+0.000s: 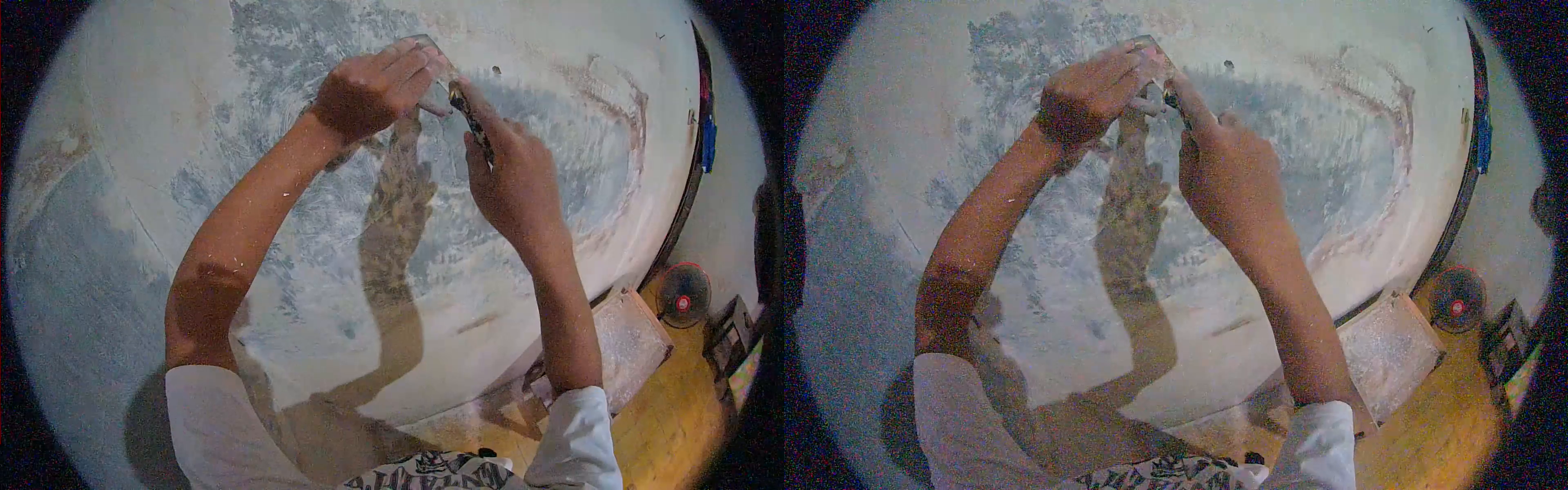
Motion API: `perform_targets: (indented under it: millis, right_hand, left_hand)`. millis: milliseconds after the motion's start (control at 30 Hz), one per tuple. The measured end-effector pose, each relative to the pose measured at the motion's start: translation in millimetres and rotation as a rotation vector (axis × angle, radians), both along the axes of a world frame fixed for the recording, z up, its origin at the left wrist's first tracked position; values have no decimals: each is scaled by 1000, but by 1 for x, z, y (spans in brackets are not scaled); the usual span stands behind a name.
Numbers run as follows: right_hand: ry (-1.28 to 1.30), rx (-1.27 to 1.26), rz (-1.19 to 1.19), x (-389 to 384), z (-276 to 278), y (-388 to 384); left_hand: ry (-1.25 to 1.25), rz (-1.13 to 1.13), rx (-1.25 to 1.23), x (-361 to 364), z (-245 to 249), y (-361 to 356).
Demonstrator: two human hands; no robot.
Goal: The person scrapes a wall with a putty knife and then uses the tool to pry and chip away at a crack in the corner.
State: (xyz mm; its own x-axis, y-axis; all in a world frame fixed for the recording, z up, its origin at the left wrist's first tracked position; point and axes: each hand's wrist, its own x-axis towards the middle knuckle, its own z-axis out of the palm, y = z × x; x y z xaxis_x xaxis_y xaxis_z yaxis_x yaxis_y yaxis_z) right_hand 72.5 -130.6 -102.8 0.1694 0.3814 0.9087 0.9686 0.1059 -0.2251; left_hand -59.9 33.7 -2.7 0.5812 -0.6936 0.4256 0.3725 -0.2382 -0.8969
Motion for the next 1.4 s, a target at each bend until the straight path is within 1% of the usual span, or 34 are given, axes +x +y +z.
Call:
perform_targets:
  millis: [33,133,233,267,367,533,633,733,867,933,1033,1133,1167,1267,1400]
  right_hand:
    - [-18,25,12,2,3,3]
    - [-91,47,-1,-3,16,7]
    - [-104,20,-2,-8,16,-1]
    - [-105,15,4,-8,16,-1]
    - [14,53,143,-1,18,0]
    - [47,-10,103,-10,19,-5]
    - [25,9,124,-5,25,-1]
    - [41,42,173,-5,23,3]
    - [75,5,204,-4,25,-8]
    - [39,27,172,0,31,-4]
    - [-4,27,126,-2,32,-5]
    - [-46,14,139,-1,28,-11]
    - [-68,15,149,1,29,-13]
    - [-50,7,140,4,35,-16]
    - [-21,-19,63,-2,30,-12]
  left_hand:
    - [-10,-16,-1,0,0,1]
    - [11,4,-191,-2,1,-1]
    - [4,25,-241,-2,0,-9]
    - [20,15,-231,-1,0,-6]
    - [24,-4,-206,0,1,0]
    - [-12,13,-186,1,0,3]
    - [-23,97,-249,3,1,1]
    - [2,-38,-162,5,7,-1]
    - [-20,-17,-174,4,5,2]
    - [-68,9,-170,7,3,4]
    - [-54,-14,-183,6,7,-3]
    - [-5,-63,-40,2,6,0]
    - [-15,-62,-40,2,7,1]
    - [-28,-73,-33,6,9,2]
    - [-19,-65,-46,6,6,5]
